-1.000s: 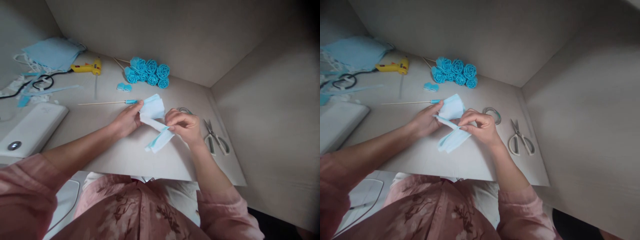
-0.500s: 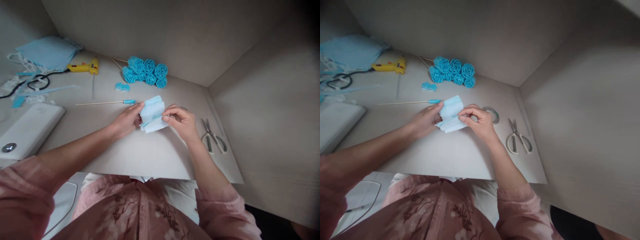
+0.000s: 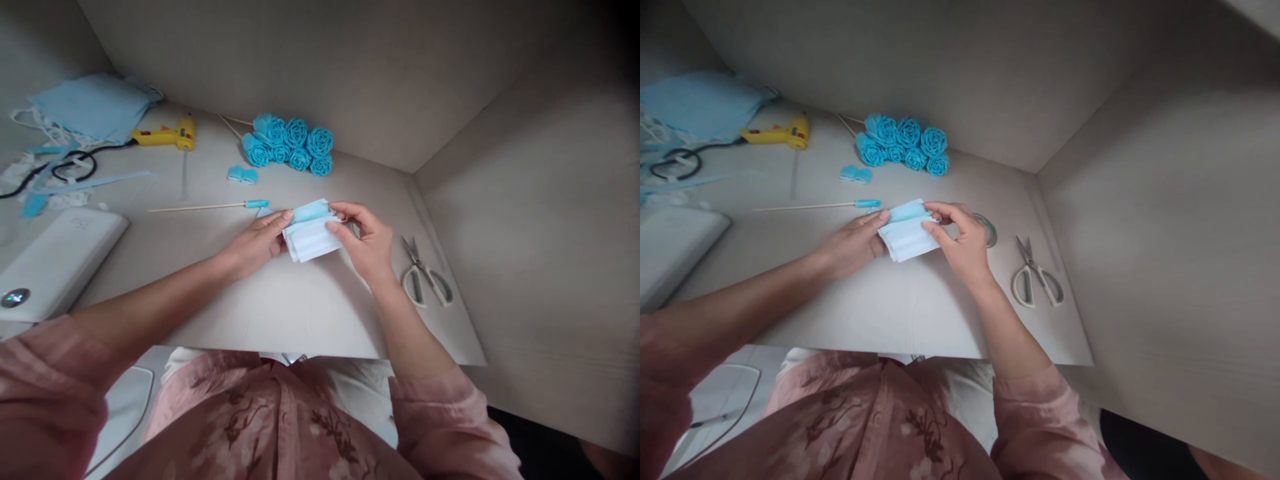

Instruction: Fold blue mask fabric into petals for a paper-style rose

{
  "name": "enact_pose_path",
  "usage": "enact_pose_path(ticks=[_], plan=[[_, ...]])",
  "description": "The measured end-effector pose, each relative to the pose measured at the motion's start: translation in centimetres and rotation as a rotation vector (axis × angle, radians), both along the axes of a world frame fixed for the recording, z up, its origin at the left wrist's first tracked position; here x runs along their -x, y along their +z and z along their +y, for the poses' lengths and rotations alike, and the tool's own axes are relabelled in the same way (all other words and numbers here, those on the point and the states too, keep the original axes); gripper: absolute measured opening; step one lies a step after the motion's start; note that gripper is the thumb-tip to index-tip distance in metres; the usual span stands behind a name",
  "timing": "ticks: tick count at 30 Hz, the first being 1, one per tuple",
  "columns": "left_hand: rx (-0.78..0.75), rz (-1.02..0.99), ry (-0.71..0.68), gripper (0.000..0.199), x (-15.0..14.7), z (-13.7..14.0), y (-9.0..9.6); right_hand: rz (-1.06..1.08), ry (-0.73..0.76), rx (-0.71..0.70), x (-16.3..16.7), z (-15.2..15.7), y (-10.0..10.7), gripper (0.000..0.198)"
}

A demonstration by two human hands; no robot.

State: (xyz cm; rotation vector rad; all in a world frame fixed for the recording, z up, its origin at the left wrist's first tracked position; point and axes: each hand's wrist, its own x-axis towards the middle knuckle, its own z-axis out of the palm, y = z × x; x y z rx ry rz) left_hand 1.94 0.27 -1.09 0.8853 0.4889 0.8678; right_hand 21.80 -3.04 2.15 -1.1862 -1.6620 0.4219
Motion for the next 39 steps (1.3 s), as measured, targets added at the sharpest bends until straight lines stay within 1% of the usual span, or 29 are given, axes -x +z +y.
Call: enact_pose_path(ticks=[6,11,16,20,22,25,27,29,30,32,36,39], plan=[[0.014,0.016,0.015,0.039,-0.1,-0.1,0.1,0.006,-0.055,0.019,0.0,0.2,-0.1,0.017],[0.013,0.017,0.011,0.036,-0.1,-0.2,0.2,-0.001,-0.072,0.013,-0.1,0.4,-0.5,0.005],[0.091,-0.009,-0.002,0.03,0.0,-0.1,0.7,-0.046,-0.003,-0.1,-0.1,0.4,-0.2,0.001],[0.206,0.012,0.058,0.031,0.1,0.2,1.1,-0.06,0.099,-0.144,0.1,0.1,0.3,0.002],[0.256,0.029,0.098,0.03,0.2,0.3,1.2,-0.001,0.174,-0.119,0.0,-0.1,0.4,0.003],[0.28,0.032,0.112,0.029,0.2,0.2,1.5,0.196,0.329,0.009,-0.4,-0.3,0.4,0.014],[0.244,0.017,0.078,0.031,0.2,0.1,1.6,0.325,0.422,0.112,-0.7,-0.4,0.4,0.021],[0.179,0.005,0.034,0.034,0.2,0.0,1.6,0.395,0.476,0.177,-0.9,-0.4,0.3,0.023],[0.15,0.0,0.018,0.035,0.2,0.0,1.5,0.404,0.478,0.192,-0.9,-0.5,0.3,0.023],[0.115,-0.005,0.006,0.034,0.1,-0.1,1.3,0.388,0.429,0.209,-0.9,-0.4,0.3,0.023],[0.055,0.009,0.03,0.029,0.1,-0.2,1.0,0.284,0.196,0.205,-0.6,-0.1,0.1,0.02],[0.015,0.063,0.054,0.033,0.1,-0.4,0.8,0.194,0.087,0.137,-0.4,0.2,-0.2,0.016]])
